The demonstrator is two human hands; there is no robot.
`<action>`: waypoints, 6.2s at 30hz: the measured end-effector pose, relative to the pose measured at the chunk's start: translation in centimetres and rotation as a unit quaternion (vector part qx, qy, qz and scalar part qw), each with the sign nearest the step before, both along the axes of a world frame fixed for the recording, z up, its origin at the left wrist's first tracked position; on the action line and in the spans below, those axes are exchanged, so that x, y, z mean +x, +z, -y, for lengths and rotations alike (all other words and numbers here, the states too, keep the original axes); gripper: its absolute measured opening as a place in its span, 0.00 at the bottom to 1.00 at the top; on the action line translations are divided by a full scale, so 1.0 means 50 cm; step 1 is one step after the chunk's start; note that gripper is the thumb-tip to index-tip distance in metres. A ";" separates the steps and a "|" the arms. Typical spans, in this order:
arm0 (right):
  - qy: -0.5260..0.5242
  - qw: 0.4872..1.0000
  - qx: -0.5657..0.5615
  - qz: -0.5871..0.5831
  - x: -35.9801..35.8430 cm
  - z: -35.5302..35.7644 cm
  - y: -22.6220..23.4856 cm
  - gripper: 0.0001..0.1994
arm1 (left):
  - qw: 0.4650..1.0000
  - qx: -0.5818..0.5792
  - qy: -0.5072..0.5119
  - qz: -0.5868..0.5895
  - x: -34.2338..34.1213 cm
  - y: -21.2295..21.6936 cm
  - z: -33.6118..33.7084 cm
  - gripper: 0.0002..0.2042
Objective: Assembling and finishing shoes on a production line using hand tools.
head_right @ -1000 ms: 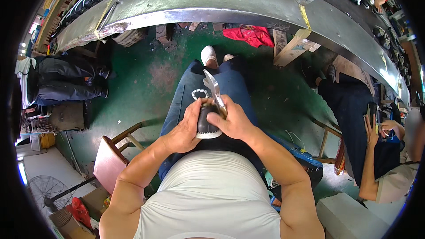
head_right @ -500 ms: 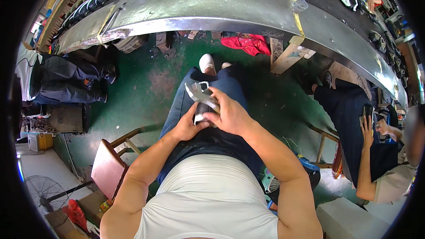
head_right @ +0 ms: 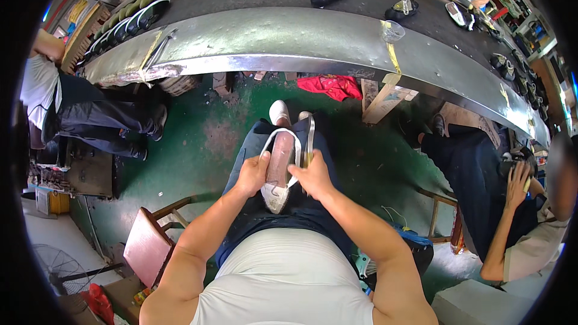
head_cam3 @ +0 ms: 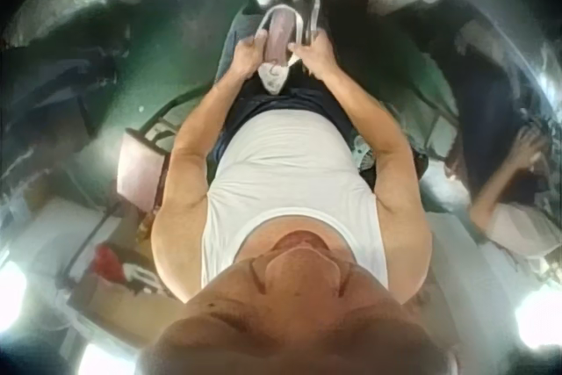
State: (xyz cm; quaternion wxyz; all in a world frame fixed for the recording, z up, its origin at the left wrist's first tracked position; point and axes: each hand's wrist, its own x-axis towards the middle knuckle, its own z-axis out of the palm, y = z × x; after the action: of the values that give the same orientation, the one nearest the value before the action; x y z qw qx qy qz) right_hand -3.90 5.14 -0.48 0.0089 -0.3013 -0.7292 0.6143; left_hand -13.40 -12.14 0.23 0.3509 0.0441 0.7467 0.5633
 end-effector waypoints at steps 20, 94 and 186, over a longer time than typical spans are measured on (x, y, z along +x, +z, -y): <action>0.230 0.951 -0.026 0.206 0.015 -0.087 0.125 0.18 | 0.964 0.019 -0.199 0.175 -0.007 0.017 0.009 0.19; 0.449 0.861 0.071 0.228 0.042 -0.017 0.160 0.14 | 0.971 -0.068 0.226 0.022 0.121 -0.114 -0.015 0.30; 0.303 0.952 0.009 0.050 0.139 -0.097 0.109 0.13 | 0.938 -0.124 -0.110 -0.305 0.026 -0.024 -0.008 0.10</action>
State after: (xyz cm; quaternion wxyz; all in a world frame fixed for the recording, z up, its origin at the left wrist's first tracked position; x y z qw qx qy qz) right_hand 3.07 10.02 4.98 -0.2109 -0.0966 -0.7913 0.5657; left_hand -12.09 -11.75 -0.96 0.1688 0.2512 0.8724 0.3838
